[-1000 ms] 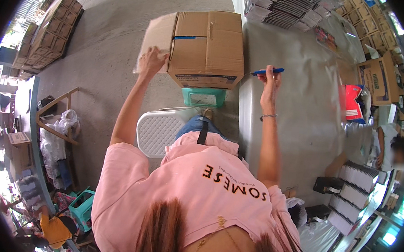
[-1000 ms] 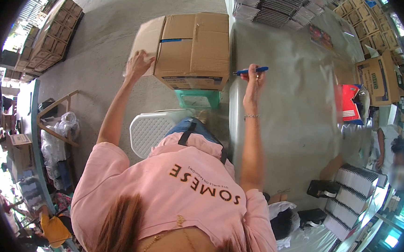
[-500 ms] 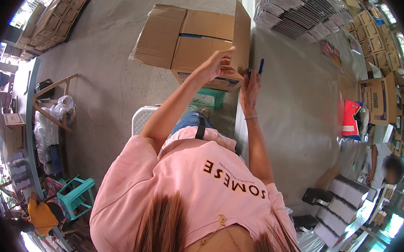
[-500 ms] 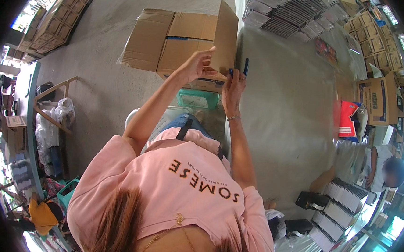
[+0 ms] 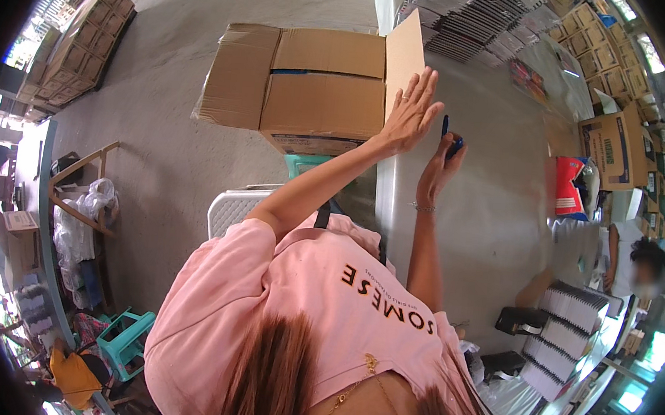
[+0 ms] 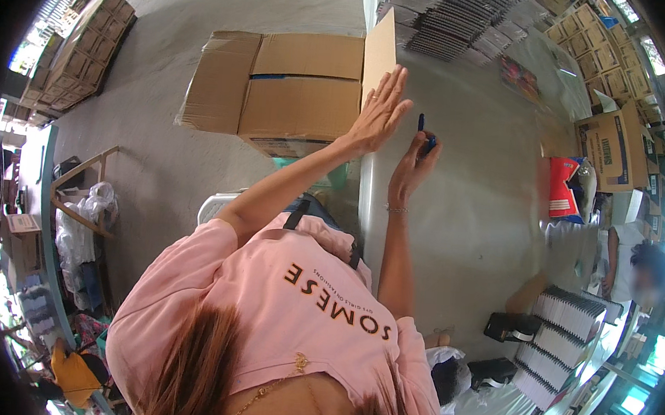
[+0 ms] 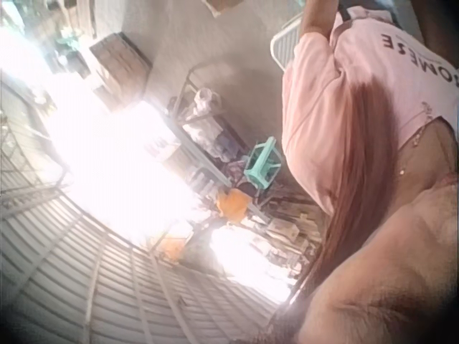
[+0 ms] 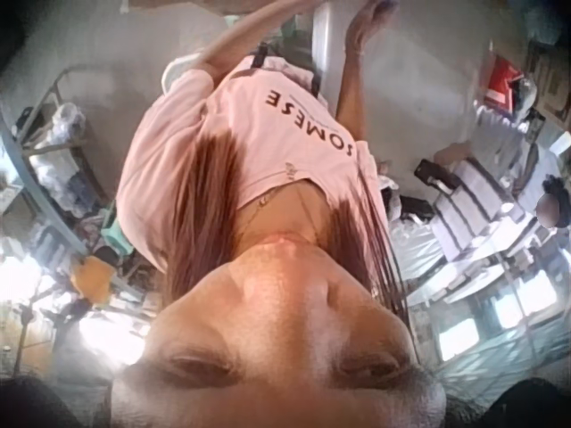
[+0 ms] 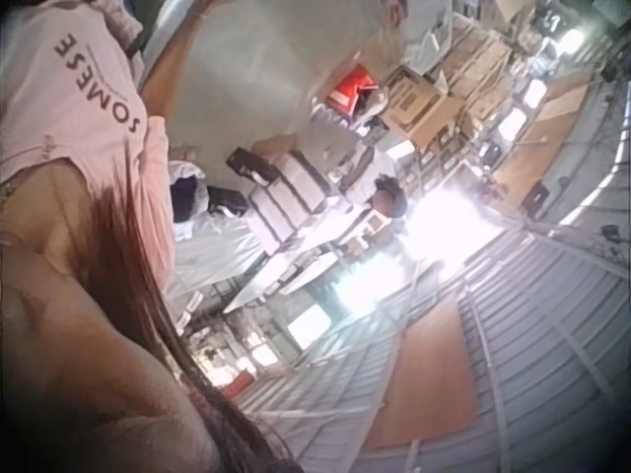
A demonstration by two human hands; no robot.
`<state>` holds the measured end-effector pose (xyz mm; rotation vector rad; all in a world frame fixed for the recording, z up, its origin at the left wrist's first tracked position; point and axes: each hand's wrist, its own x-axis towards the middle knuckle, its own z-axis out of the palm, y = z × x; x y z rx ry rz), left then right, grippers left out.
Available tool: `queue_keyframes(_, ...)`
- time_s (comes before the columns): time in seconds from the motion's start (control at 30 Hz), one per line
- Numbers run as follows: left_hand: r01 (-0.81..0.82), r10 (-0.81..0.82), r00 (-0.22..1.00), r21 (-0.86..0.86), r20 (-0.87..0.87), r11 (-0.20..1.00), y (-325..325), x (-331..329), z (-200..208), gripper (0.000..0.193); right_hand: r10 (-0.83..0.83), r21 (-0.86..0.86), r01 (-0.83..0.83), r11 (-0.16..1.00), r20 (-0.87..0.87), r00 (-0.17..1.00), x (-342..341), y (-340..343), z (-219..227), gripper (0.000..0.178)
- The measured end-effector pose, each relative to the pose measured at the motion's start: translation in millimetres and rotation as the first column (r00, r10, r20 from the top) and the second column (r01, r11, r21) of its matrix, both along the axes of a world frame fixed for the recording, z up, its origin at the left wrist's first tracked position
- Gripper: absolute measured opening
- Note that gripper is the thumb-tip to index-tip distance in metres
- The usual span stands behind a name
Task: The person uses a utility knife to open a cardboard box and then removes notebooks, placing them into stacks on a table.
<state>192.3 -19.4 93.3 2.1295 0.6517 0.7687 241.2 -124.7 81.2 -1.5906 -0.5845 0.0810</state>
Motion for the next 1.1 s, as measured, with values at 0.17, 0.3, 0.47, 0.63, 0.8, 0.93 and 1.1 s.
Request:
queue_keyframes(0.17, 0.289, -0.166, 0.941, -0.442, 0.295, 0.849, 4.5, 1.7, 8.4, 0.054, -0.142, -0.054, 0.138, 0.989, -0.076, 0.987, 19.1, -16.9, -2.5, 0.034)
queue_keyframes(0.3, 0.154, -0.007, 0.958, -0.492, 0.288, 0.857, 64.6, -36.6, -28.2, 0.041, -0.155, -0.01, 0.155, 0.988, 0.023, 0.988, 6.1, -12.6, 22.3, 0.027)
queue_keyframes(0.47, -0.232, 0.375, 0.854, 0.381, -0.361, 0.895, 97.4, -108.7, -64.2, 0.053, 0.023, 0.034, -0.024, 0.999, 0.041, 0.999, -44.2, -10.9, 76.4, 0.02)
queue_keyframes(0.63, -0.104, 0.256, 0.84, 0.321, -0.478, 0.941, 105.9, -115.3, -36.3, 0.055, 0.457, -0.189, -0.469, 0.863, -0.103, 0.883, -70.5, -9.7, 95.6, 0.013)
queue_keyframes(0.8, 0.009, 0.091, 0.845, 0.183, -0.528, 0.983, 102.4, -128.6, 37.6, 0.045, 0.768, -0.318, -0.736, 0.597, -0.038, 0.64, -80.1, -0.2, 78.3, 0.01)
queue_keyframes(0.93, 0.184, -0.131, 0.776, 0.023, -0.617, 0.983, 30.0, -157.6, 39.4, 0.044, 0.781, -0.481, -0.75, 0.454, -0.192, 0.595, -79.0, -12.3, 85.0, 0.012)
queue_keyframes(1.1, 0.221, -0.11, 0.83, 0.142, -0.546, 0.965, -41.5, -189.7, -61.6, 0.079, 0.8, -0.52, -0.738, 0.429, -0.161, 0.579, -81.4, -27.4, 61.6, 0.013)
